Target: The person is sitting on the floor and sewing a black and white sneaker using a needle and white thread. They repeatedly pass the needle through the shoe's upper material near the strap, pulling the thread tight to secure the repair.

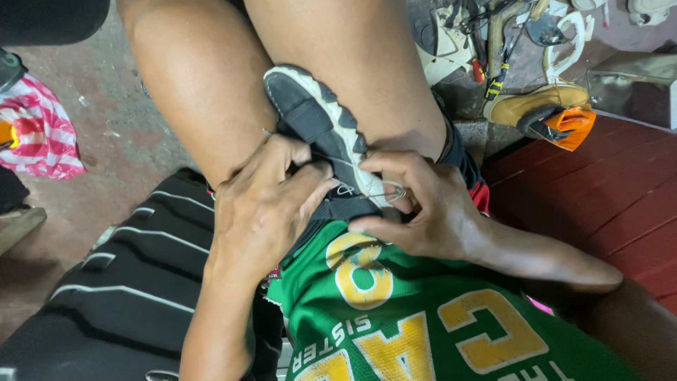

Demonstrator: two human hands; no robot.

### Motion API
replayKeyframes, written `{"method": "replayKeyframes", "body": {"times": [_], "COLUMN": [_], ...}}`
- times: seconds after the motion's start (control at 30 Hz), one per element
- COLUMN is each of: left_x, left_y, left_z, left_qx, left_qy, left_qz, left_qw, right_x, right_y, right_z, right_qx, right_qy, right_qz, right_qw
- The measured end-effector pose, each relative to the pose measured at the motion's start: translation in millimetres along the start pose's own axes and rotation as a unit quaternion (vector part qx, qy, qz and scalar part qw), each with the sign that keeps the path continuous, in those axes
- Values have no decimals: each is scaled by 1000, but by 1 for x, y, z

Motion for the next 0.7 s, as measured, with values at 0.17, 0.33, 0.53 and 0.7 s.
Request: {"method": "replayKeyframes", "body": {"times": [0.17, 0.33, 0.53, 0.7], "left_x": [8, 35, 87, 87], "left_y": [-3, -2, -15, 1], "left_z": [-9, -28, -66, -68], "left_qx": [69, 66, 182, 237], "left_qy": [12, -76, -295, -264], "left_qz": [-11, 61, 297, 324], "left_qw": [997, 993, 890, 877], "right_x": [-3, -5, -13, -11], "right_y": [1, 4, 5, -16], "right_z": [2, 6, 3, 2], "right_qx": [-16, -46, -84, -76], "right_qy": [37, 49, 78, 72], "right_qz": [-10, -18, -34, -105], "right_qw": [999, 998, 993, 989]}}
Point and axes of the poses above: each hand's wrist, its own x-axis away from the middle knuckle, its own y-axis out of the palm, z = x × y, the point moved 1 cm from there along -x, towards the middle knuckle, and after that the axes turned 7 degrees about z, right-handed, at the moved point
